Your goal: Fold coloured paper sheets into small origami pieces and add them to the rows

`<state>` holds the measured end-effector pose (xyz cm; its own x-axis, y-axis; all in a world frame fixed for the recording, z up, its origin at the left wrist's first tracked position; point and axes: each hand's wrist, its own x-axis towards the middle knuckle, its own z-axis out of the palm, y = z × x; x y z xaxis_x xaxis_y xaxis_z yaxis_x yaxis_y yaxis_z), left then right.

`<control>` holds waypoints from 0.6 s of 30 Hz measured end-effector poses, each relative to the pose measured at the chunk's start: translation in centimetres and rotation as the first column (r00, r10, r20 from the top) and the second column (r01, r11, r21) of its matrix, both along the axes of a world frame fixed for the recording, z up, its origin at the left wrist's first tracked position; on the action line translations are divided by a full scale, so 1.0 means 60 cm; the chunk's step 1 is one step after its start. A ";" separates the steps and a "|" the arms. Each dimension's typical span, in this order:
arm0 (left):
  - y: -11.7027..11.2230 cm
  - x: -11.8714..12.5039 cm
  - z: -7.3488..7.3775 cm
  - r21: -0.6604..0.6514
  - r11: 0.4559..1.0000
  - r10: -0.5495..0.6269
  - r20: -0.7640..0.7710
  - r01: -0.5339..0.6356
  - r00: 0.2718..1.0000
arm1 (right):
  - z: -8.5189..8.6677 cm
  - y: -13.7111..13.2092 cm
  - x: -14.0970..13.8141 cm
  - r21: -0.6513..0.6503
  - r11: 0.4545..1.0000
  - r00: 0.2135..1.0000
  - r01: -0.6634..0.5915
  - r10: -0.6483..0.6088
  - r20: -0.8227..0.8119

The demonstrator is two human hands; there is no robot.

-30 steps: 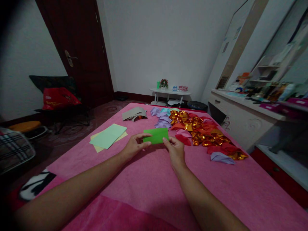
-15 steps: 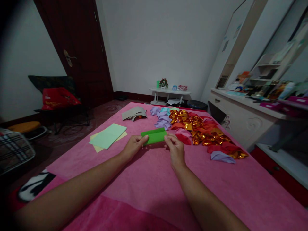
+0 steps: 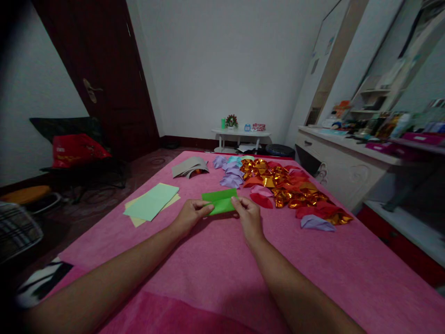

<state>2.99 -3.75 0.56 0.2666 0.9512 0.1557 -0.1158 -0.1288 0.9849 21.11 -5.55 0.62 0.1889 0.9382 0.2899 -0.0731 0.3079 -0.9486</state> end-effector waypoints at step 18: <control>0.010 0.000 -0.012 -0.146 0.988 -0.027 0.120 0.044 0.992 | -0.008 0.008 0.003 0.049 0.996 0.996 -0.078 0.075 0.056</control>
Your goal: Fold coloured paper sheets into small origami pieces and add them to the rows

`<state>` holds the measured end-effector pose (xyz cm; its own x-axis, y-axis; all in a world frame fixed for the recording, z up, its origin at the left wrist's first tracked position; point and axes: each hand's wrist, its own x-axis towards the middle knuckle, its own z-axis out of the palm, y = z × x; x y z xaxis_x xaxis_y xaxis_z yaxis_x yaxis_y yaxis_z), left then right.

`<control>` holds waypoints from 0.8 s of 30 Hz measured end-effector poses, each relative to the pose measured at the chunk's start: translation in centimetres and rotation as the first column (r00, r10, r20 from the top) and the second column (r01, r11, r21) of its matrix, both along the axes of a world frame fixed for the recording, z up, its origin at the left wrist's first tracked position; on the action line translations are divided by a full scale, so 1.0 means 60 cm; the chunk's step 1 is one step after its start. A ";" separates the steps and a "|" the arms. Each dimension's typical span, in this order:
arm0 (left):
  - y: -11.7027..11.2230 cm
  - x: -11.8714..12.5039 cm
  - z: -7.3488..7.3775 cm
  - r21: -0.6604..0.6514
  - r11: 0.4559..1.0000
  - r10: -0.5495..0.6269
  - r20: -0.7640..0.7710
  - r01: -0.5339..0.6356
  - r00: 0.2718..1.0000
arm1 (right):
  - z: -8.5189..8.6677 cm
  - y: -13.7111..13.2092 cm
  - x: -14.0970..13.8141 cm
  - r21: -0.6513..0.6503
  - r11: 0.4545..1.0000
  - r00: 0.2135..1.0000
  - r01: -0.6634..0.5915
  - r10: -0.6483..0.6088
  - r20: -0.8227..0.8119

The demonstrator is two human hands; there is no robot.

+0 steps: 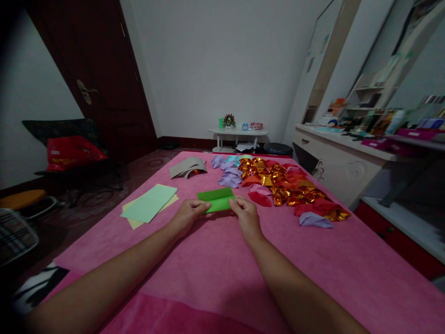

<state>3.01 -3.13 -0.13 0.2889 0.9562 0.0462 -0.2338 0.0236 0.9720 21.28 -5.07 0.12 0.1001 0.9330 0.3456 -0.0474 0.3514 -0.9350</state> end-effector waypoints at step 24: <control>-0.012 0.000 0.019 0.132 0.981 0.173 -0.227 -0.145 0.958 | 0.001 -0.006 -0.002 0.072 0.977 0.974 0.200 -0.206 0.091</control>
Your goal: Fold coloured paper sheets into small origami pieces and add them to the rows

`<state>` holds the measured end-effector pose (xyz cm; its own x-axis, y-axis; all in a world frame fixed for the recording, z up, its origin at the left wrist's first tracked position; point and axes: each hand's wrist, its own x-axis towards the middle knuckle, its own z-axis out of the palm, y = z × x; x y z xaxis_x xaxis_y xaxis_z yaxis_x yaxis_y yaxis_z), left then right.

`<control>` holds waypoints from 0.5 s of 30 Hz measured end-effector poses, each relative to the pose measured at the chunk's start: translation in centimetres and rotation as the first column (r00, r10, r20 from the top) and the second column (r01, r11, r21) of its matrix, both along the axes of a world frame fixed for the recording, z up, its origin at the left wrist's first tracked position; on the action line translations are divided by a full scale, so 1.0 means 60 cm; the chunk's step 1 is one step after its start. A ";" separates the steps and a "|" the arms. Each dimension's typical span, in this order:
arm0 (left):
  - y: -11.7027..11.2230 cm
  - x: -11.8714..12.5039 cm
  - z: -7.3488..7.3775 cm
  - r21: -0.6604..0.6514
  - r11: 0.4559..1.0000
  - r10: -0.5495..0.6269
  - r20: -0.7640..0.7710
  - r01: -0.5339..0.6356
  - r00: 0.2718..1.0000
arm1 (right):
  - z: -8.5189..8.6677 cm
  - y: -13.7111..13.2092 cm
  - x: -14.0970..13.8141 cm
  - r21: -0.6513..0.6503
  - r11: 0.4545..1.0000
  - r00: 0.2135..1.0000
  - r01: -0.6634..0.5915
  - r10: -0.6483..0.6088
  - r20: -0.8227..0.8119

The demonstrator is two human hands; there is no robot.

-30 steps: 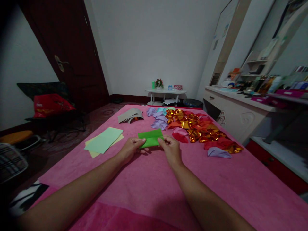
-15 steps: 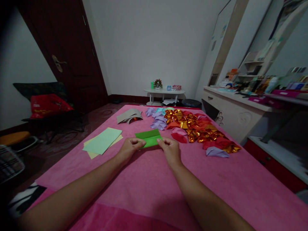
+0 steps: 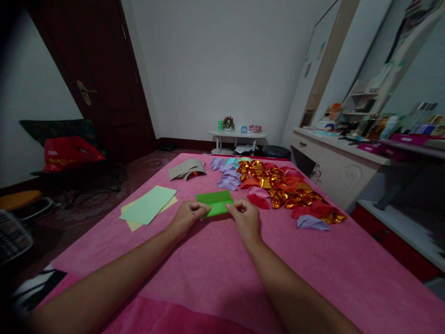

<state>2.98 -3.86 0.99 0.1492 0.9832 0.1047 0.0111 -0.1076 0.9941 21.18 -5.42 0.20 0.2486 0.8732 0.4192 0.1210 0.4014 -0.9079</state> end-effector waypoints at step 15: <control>0.006 -0.005 -0.005 0.144 0.988 0.056 0.001 -0.056 0.998 | -0.015 0.007 0.008 -0.121 0.990 0.993 0.078 -0.088 -0.083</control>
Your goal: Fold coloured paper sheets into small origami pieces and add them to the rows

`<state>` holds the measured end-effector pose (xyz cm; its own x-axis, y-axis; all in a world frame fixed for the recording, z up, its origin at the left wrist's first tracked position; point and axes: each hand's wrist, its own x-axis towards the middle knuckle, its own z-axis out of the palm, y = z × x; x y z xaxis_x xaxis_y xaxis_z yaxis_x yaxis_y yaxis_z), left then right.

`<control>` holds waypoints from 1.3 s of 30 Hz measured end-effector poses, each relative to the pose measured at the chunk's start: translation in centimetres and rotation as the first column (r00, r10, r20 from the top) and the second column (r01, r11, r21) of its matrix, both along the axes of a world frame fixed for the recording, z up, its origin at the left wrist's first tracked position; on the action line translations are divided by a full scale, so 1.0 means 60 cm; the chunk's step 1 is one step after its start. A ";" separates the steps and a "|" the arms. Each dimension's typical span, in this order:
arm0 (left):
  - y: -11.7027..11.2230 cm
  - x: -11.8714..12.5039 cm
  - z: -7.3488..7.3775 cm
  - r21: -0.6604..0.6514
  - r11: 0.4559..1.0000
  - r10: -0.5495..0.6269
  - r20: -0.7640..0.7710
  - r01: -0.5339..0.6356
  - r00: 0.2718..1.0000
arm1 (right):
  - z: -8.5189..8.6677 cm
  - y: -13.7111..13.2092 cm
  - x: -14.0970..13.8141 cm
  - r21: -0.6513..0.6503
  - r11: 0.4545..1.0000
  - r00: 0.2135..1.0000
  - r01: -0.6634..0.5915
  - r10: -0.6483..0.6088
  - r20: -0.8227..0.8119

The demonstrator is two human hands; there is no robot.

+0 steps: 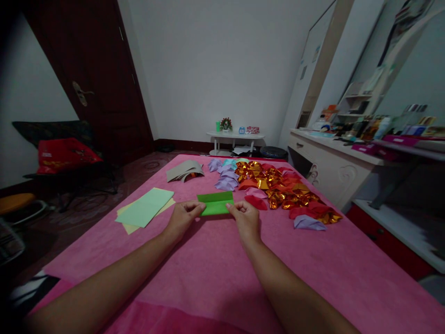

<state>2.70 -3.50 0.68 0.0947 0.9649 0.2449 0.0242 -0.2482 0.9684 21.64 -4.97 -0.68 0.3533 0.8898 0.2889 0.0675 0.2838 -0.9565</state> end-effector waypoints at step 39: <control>0.004 -0.005 -0.005 0.022 1.000 0.016 -0.029 -0.016 0.999 | -0.001 0.001 0.006 0.020 0.999 0.999 0.043 -0.043 0.032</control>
<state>2.40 -3.25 0.39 0.0867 0.9609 0.2631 0.0569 -0.2685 0.9616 21.99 -4.92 -0.73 0.3812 0.8680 0.3181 0.1112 0.2985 -0.9479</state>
